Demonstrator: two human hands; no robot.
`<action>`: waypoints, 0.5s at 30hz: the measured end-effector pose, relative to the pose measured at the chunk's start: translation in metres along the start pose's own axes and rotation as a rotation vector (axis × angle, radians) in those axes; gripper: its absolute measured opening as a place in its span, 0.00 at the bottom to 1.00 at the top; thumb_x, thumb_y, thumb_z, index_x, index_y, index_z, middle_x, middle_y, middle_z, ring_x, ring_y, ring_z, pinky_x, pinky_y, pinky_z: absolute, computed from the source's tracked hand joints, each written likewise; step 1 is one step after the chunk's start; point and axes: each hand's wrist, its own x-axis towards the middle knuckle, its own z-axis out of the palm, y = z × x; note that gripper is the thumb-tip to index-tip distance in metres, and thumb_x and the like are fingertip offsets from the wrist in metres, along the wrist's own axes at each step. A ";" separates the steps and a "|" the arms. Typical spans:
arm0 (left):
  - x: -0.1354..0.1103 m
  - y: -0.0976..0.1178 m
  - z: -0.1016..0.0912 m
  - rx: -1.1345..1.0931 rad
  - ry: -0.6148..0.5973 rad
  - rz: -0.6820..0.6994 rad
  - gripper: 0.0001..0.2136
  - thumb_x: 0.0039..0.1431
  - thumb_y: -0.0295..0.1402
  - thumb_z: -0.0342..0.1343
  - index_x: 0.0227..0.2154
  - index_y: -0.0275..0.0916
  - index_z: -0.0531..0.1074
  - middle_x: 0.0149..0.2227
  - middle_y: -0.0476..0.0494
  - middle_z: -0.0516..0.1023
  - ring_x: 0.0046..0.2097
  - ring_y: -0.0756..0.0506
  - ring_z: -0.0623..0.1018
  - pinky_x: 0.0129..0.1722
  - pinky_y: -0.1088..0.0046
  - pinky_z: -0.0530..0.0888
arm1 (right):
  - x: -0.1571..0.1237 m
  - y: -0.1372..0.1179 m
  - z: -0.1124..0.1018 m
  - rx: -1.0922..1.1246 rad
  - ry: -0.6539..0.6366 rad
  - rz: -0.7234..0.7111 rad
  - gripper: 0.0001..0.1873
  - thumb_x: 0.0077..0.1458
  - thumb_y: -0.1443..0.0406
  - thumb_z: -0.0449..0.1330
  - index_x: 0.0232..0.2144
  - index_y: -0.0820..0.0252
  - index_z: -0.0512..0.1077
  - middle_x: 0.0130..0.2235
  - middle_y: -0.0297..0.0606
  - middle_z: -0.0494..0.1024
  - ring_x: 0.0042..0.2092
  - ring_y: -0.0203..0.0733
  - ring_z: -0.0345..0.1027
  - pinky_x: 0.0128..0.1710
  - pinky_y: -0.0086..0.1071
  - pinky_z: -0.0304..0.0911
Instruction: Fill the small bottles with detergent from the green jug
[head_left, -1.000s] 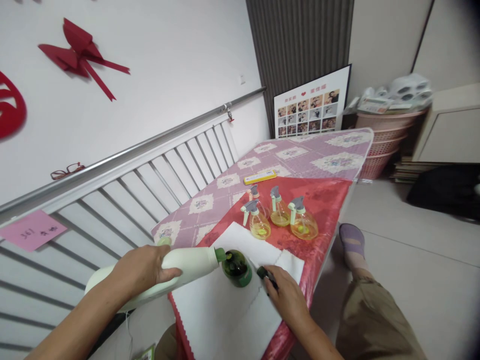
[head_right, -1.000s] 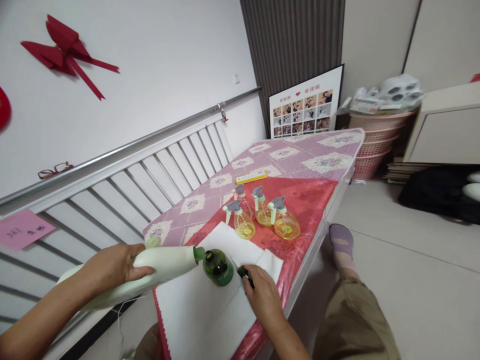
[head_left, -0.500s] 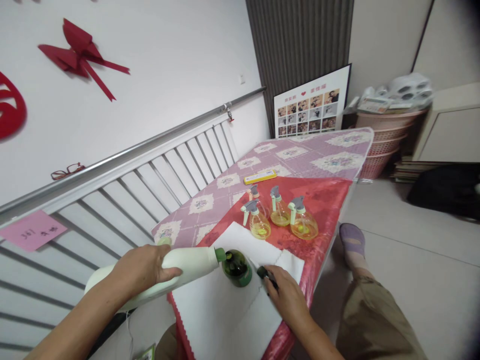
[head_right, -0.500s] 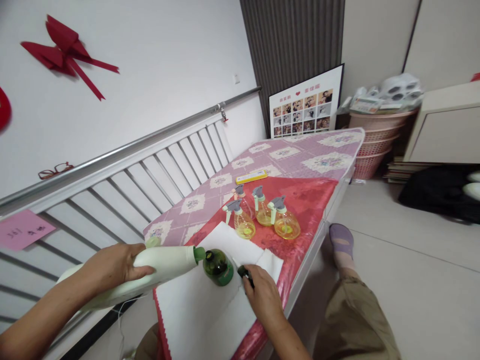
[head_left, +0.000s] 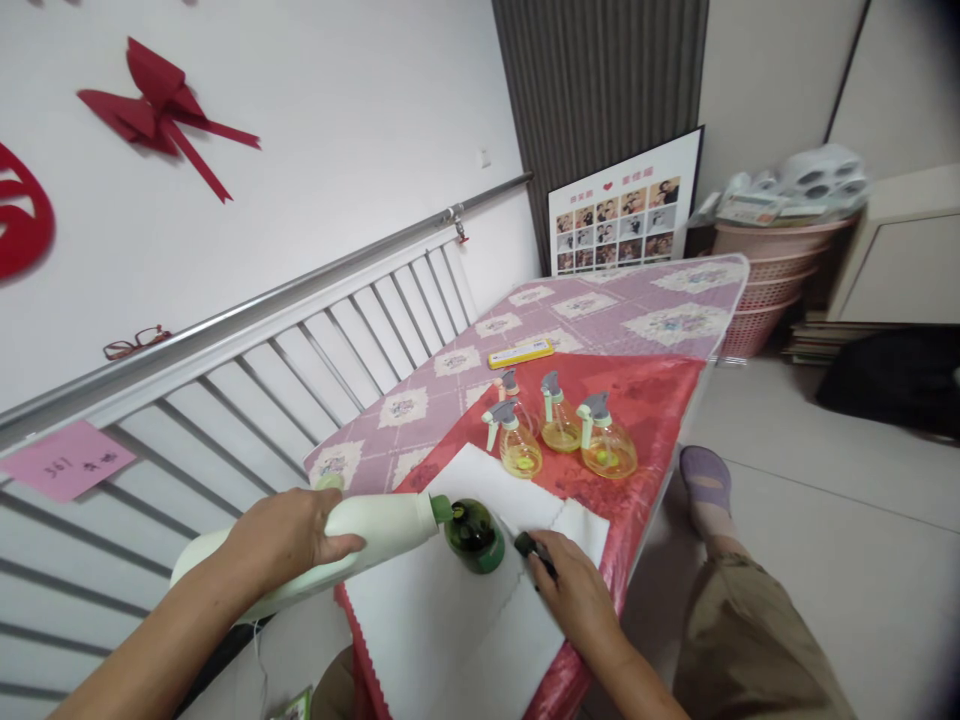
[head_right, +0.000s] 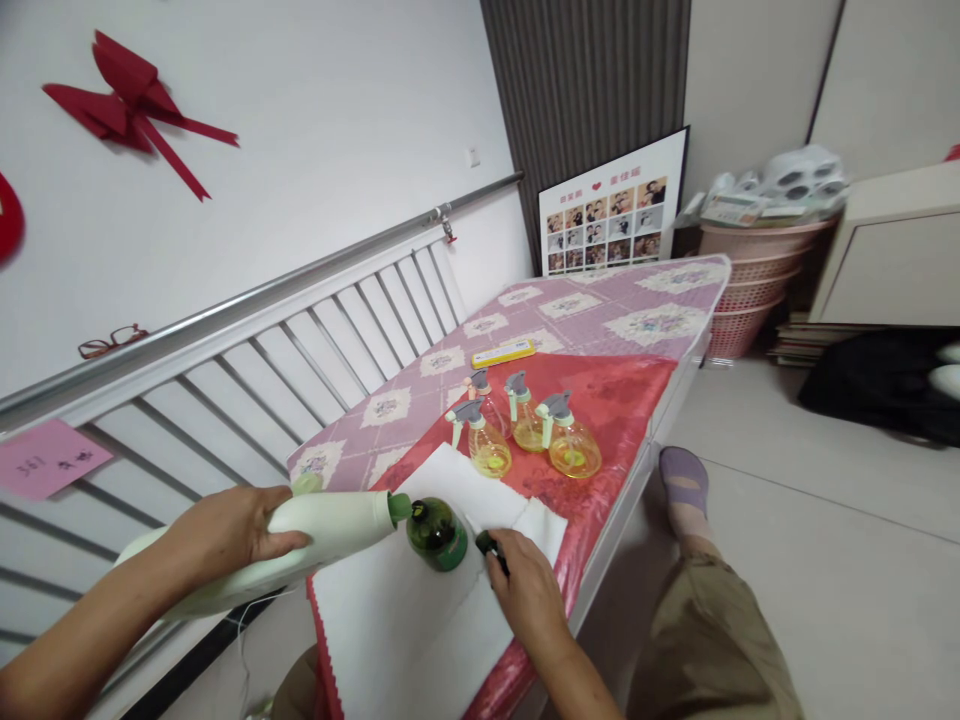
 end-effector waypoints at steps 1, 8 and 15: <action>0.000 0.000 0.000 -0.001 -0.001 -0.003 0.20 0.51 0.55 0.48 0.34 0.45 0.70 0.31 0.44 0.79 0.34 0.39 0.77 0.27 0.70 0.63 | 0.000 0.000 0.000 0.000 0.000 0.000 0.12 0.57 0.66 0.52 0.42 0.58 0.70 0.39 0.41 0.79 0.42 0.46 0.73 0.43 0.40 0.69; 0.000 0.001 -0.002 0.006 0.008 -0.008 0.20 0.51 0.55 0.48 0.34 0.45 0.70 0.32 0.44 0.79 0.34 0.39 0.77 0.27 0.70 0.63 | -0.001 0.002 0.001 -0.003 0.004 -0.006 0.11 0.57 0.66 0.52 0.42 0.58 0.70 0.39 0.41 0.79 0.42 0.46 0.73 0.44 0.40 0.68; 0.001 -0.001 0.000 0.008 0.006 0.003 0.20 0.51 0.56 0.48 0.34 0.45 0.70 0.32 0.44 0.79 0.34 0.39 0.77 0.27 0.70 0.63 | -0.002 0.003 0.002 -0.003 0.007 -0.020 0.11 0.58 0.66 0.52 0.43 0.58 0.69 0.39 0.41 0.79 0.42 0.46 0.73 0.44 0.40 0.69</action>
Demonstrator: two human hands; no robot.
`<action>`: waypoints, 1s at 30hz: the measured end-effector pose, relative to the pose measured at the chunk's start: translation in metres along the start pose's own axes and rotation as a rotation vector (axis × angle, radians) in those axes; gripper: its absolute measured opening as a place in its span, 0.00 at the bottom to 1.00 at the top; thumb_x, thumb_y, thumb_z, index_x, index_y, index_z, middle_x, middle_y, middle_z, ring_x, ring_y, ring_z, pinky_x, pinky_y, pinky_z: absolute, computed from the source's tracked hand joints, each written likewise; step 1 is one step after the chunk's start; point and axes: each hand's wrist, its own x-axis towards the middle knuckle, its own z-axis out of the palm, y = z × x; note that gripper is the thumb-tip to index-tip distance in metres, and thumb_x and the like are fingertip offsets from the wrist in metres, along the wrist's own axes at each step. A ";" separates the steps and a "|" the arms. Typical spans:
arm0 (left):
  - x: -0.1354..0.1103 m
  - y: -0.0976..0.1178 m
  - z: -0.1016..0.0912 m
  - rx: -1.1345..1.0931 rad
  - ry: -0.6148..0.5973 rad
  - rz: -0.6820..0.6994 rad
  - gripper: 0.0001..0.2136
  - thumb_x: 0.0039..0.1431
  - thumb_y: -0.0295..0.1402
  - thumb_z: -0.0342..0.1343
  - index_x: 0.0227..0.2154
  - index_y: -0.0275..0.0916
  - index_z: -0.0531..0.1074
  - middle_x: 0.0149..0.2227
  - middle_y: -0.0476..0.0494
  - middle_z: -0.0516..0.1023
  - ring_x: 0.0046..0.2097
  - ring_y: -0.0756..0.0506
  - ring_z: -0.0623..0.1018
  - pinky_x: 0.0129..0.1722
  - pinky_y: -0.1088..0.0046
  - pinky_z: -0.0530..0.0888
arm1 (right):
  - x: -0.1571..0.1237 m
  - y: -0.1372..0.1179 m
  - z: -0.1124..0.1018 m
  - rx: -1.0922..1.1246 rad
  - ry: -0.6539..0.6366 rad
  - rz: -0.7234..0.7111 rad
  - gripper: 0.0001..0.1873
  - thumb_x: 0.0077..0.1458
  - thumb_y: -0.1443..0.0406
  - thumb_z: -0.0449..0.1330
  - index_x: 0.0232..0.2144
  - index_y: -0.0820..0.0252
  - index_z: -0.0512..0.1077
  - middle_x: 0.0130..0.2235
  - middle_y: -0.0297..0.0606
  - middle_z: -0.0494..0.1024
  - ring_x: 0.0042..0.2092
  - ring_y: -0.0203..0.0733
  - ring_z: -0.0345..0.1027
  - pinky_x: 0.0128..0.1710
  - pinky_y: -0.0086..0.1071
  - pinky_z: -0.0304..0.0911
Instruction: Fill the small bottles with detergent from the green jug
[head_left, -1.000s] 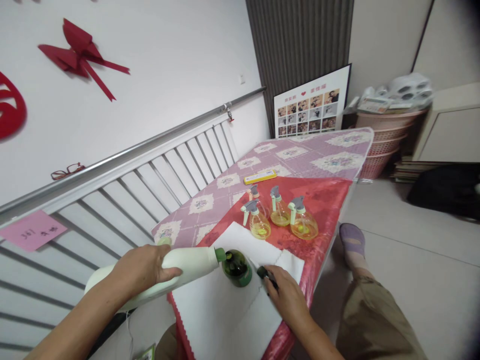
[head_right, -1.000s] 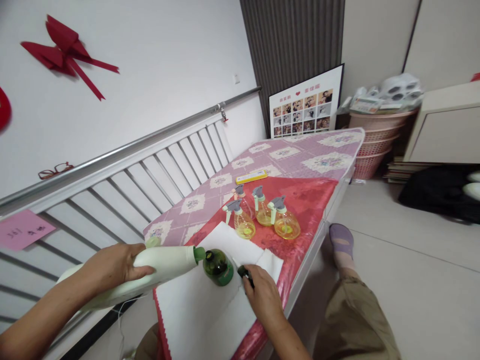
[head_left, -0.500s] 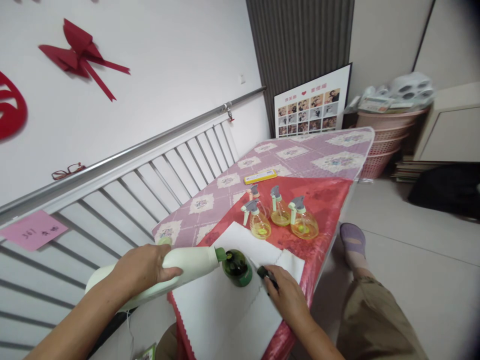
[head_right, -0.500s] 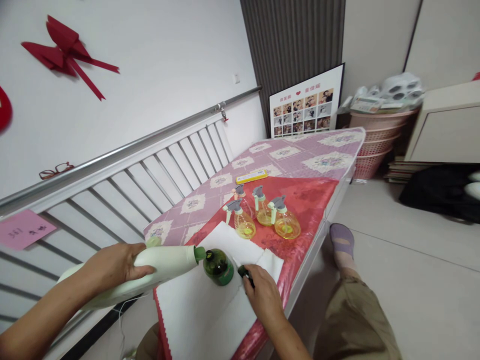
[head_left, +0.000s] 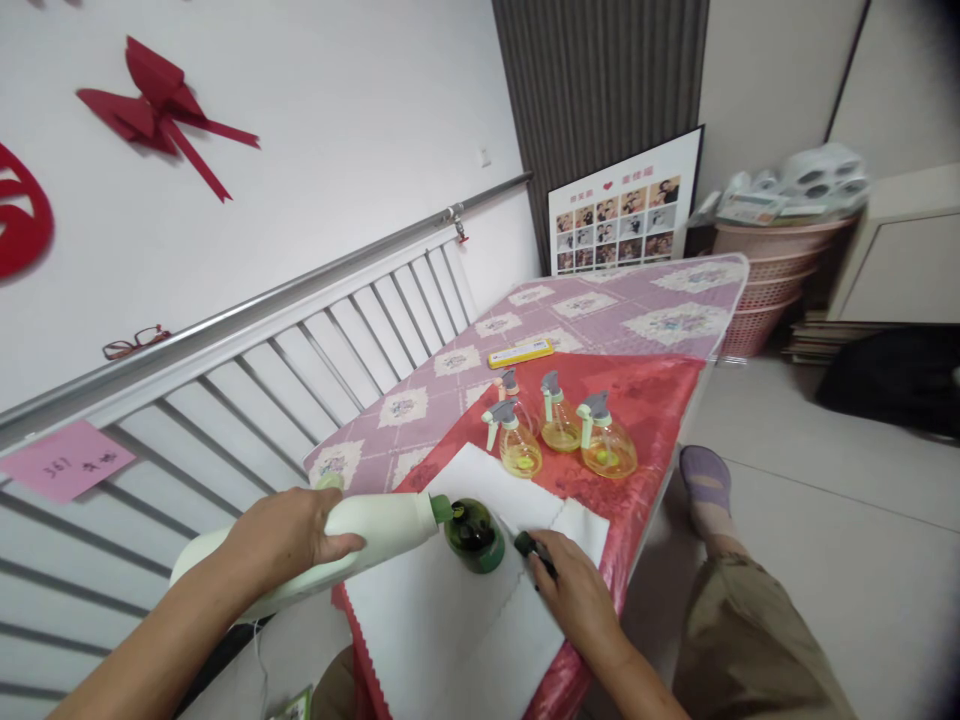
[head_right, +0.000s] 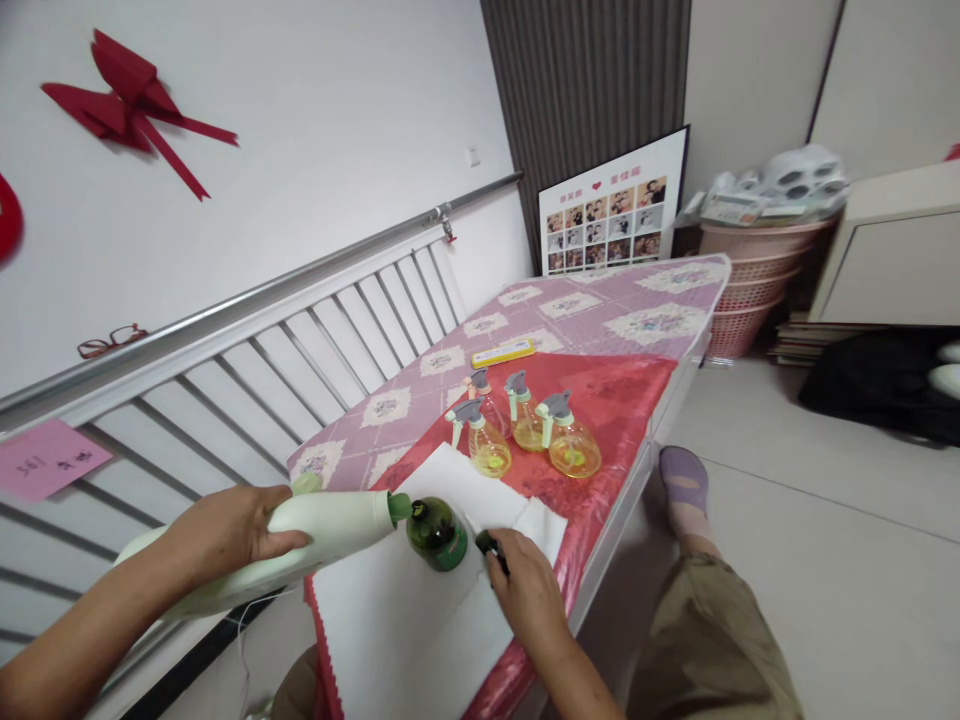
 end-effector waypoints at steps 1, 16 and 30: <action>0.000 0.000 0.000 -0.001 -0.001 -0.004 0.20 0.51 0.55 0.48 0.34 0.45 0.70 0.32 0.44 0.79 0.34 0.39 0.77 0.27 0.70 0.63 | 0.000 0.000 0.000 0.000 0.000 -0.001 0.11 0.58 0.66 0.52 0.43 0.58 0.69 0.39 0.41 0.79 0.42 0.46 0.73 0.44 0.40 0.69; 0.000 0.001 0.000 -0.011 -0.003 -0.002 0.20 0.50 0.56 0.49 0.35 0.45 0.71 0.32 0.44 0.79 0.34 0.39 0.77 0.28 0.69 0.64 | 0.000 0.001 0.001 -0.005 0.005 -0.001 0.11 0.58 0.66 0.52 0.43 0.58 0.69 0.39 0.41 0.78 0.42 0.46 0.73 0.44 0.40 0.69; 0.000 0.001 -0.001 -0.012 -0.010 -0.001 0.21 0.51 0.56 0.48 0.36 0.46 0.71 0.32 0.44 0.79 0.35 0.39 0.77 0.29 0.69 0.64 | -0.001 0.001 0.001 0.000 -0.004 0.000 0.11 0.58 0.66 0.53 0.43 0.58 0.69 0.39 0.41 0.78 0.42 0.46 0.73 0.44 0.41 0.68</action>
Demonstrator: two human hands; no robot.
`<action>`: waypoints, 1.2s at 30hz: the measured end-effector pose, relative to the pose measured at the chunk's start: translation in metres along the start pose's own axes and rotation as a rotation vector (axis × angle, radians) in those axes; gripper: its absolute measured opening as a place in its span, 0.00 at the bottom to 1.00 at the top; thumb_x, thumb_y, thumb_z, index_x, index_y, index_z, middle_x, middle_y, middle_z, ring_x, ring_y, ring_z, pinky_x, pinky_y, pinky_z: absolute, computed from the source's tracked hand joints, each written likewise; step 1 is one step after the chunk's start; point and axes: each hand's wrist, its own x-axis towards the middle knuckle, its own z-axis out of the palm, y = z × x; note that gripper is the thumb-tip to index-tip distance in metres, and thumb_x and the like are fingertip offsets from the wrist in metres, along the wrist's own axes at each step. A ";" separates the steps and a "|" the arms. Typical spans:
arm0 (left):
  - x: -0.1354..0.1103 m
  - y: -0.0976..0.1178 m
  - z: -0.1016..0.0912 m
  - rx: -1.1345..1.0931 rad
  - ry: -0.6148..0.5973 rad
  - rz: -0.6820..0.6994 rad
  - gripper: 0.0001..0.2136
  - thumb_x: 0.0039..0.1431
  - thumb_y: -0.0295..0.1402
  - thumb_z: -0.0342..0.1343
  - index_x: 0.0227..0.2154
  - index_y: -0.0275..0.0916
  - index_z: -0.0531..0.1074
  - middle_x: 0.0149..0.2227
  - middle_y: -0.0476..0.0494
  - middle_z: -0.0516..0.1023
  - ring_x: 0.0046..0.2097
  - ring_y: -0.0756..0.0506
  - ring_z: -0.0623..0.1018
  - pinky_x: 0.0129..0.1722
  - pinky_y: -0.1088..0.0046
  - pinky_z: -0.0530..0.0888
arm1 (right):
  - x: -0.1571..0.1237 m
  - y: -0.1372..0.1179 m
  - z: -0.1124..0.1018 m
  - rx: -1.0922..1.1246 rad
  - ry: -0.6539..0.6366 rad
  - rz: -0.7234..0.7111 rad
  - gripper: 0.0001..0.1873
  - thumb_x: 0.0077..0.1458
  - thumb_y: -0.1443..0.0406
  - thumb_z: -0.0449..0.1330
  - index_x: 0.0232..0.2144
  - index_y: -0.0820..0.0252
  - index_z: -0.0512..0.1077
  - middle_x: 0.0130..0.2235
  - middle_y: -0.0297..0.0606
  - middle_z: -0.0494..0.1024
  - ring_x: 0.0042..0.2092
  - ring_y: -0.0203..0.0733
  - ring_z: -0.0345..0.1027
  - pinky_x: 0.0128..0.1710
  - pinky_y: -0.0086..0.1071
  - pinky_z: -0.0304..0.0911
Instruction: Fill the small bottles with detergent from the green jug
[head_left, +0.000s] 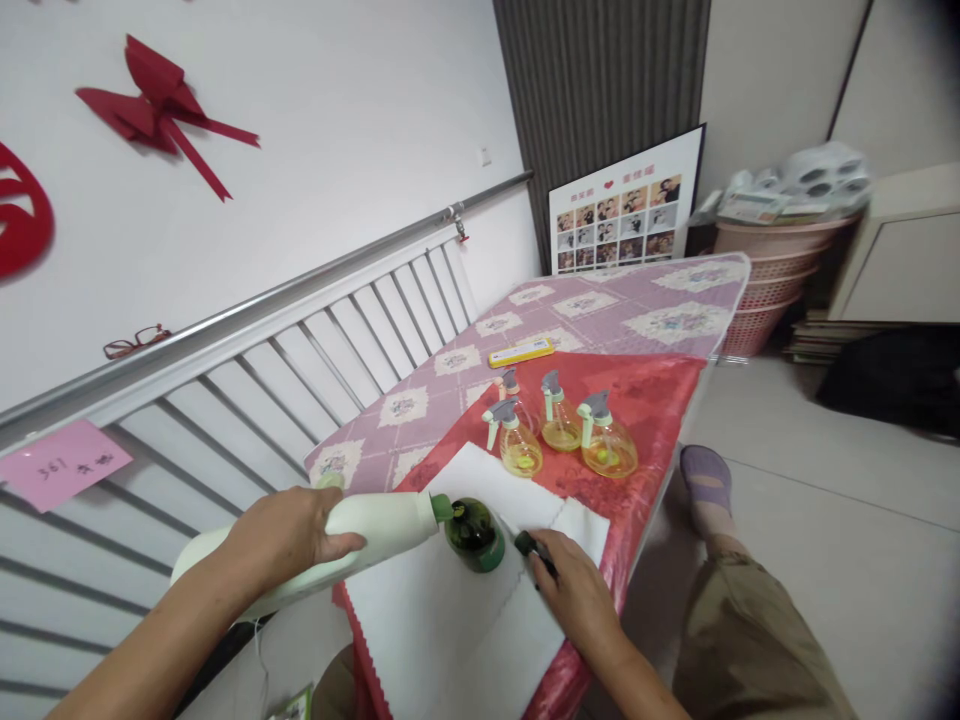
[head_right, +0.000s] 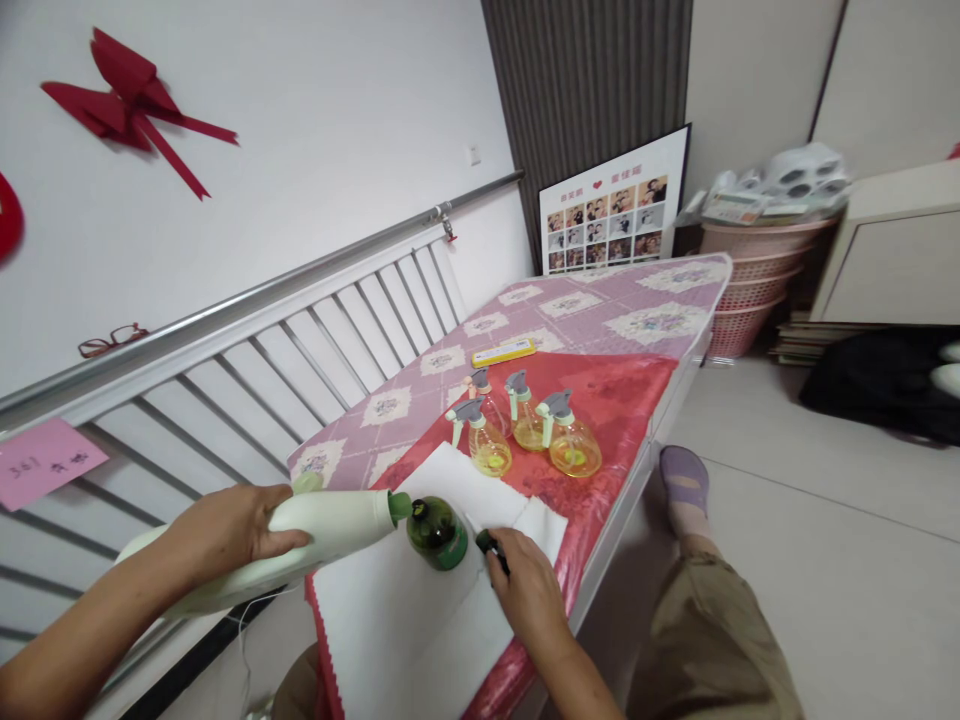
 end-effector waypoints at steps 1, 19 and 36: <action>0.000 0.000 0.000 0.000 0.001 -0.001 0.21 0.51 0.56 0.48 0.36 0.46 0.71 0.32 0.44 0.79 0.35 0.39 0.77 0.29 0.69 0.64 | 0.000 0.000 0.000 0.001 0.002 0.000 0.11 0.57 0.66 0.53 0.42 0.58 0.69 0.39 0.41 0.78 0.42 0.46 0.73 0.44 0.41 0.68; 0.000 0.000 -0.001 -0.008 0.003 0.000 0.21 0.51 0.56 0.48 0.37 0.46 0.72 0.32 0.44 0.79 0.35 0.39 0.77 0.29 0.70 0.64 | 0.002 -0.003 -0.002 0.016 0.015 0.011 0.11 0.56 0.66 0.53 0.41 0.57 0.70 0.38 0.40 0.79 0.41 0.46 0.73 0.43 0.40 0.69; 0.001 0.000 0.000 0.003 -0.008 -0.003 0.22 0.51 0.56 0.48 0.39 0.46 0.72 0.32 0.43 0.79 0.35 0.38 0.78 0.29 0.68 0.65 | 0.003 -0.003 -0.003 0.021 0.034 0.002 0.11 0.56 0.65 0.54 0.41 0.56 0.71 0.38 0.40 0.80 0.41 0.46 0.74 0.42 0.40 0.70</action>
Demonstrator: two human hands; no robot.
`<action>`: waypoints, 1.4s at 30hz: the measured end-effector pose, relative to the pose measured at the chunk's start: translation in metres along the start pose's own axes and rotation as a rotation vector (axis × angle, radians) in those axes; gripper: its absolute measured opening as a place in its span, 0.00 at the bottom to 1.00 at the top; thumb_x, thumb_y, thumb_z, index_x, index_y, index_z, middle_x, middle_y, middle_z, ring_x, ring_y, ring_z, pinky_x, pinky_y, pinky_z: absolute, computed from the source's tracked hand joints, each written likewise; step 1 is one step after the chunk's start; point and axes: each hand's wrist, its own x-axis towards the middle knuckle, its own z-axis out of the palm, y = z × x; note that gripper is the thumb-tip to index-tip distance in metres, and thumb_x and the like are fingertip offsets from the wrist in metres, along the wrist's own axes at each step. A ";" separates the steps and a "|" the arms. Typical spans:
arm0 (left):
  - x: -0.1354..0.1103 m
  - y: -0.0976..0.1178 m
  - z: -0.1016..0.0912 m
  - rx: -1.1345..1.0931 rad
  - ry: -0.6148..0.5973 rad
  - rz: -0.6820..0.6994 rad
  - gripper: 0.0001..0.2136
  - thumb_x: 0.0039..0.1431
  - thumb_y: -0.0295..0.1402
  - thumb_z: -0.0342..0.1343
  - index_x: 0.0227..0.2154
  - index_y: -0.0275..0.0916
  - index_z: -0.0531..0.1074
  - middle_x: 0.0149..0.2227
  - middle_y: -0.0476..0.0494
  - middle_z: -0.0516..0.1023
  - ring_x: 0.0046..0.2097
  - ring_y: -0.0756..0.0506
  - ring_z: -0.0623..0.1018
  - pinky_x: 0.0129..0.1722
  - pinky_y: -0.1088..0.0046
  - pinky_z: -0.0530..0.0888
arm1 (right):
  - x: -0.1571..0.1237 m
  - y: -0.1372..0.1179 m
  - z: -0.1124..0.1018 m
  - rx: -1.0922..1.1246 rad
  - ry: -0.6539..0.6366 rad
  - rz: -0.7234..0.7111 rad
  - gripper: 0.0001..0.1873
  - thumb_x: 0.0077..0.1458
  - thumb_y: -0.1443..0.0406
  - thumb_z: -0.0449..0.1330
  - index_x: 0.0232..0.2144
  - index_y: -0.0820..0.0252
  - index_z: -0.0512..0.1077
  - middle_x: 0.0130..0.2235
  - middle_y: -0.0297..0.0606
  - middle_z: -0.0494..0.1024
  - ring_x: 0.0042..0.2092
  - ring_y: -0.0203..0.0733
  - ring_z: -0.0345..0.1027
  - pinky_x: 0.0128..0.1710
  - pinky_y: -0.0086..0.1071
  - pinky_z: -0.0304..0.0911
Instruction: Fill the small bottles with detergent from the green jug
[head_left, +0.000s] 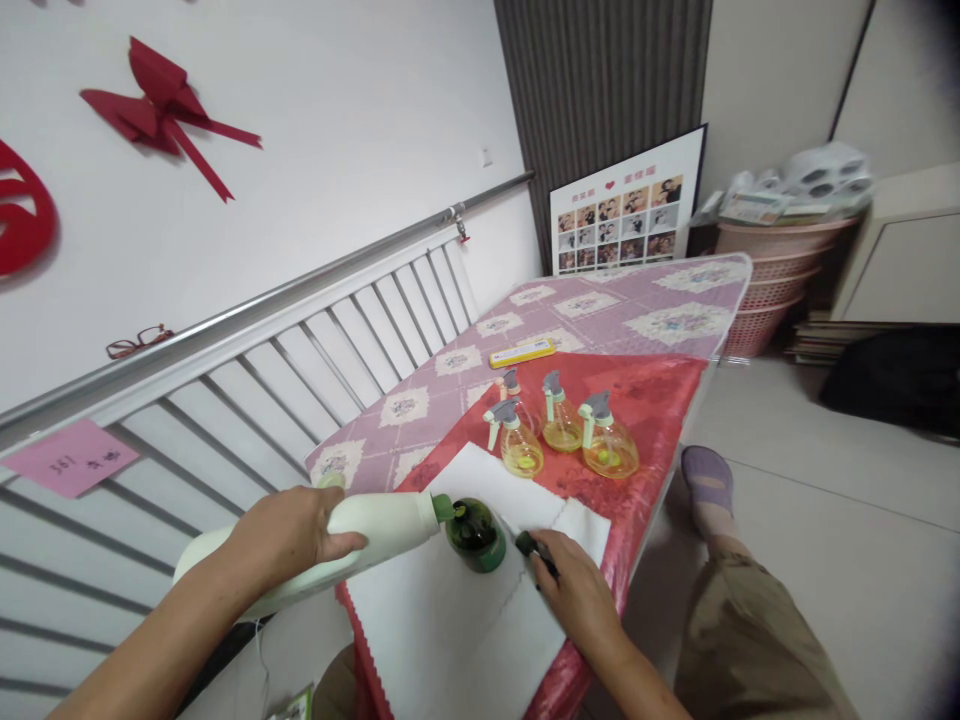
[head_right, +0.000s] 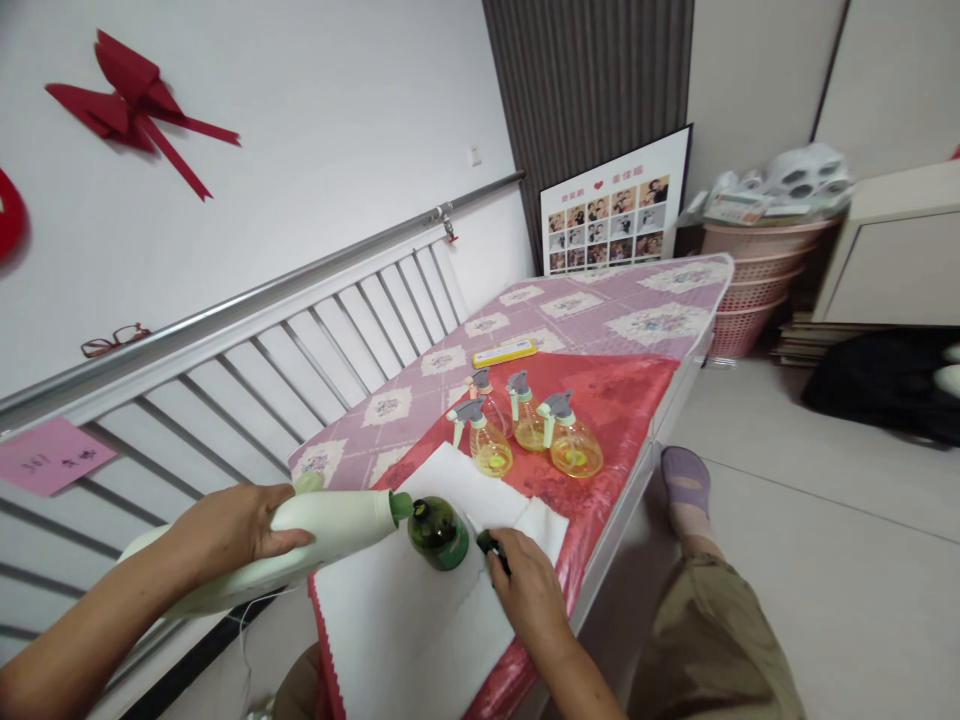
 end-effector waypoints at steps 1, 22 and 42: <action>0.000 0.000 0.000 0.000 0.001 0.000 0.22 0.51 0.56 0.48 0.39 0.46 0.72 0.32 0.43 0.79 0.35 0.38 0.78 0.30 0.69 0.65 | 0.000 0.000 0.000 0.000 0.001 0.001 0.11 0.56 0.65 0.54 0.41 0.56 0.71 0.38 0.40 0.80 0.41 0.46 0.74 0.42 0.40 0.70; 0.000 0.001 -0.002 -0.001 0.001 -0.002 0.22 0.50 0.55 0.48 0.38 0.46 0.72 0.33 0.42 0.79 0.35 0.38 0.78 0.29 0.69 0.65 | -0.002 0.001 0.002 -0.010 -0.013 0.002 0.11 0.57 0.65 0.53 0.41 0.56 0.71 0.38 0.40 0.79 0.41 0.46 0.73 0.43 0.40 0.69; 0.000 0.001 -0.002 0.014 -0.006 -0.002 0.23 0.50 0.56 0.48 0.40 0.46 0.71 0.32 0.43 0.79 0.35 0.38 0.78 0.28 0.69 0.64 | -0.002 0.002 0.002 -0.025 -0.028 0.002 0.11 0.57 0.66 0.53 0.42 0.58 0.70 0.39 0.41 0.79 0.42 0.46 0.73 0.43 0.40 0.69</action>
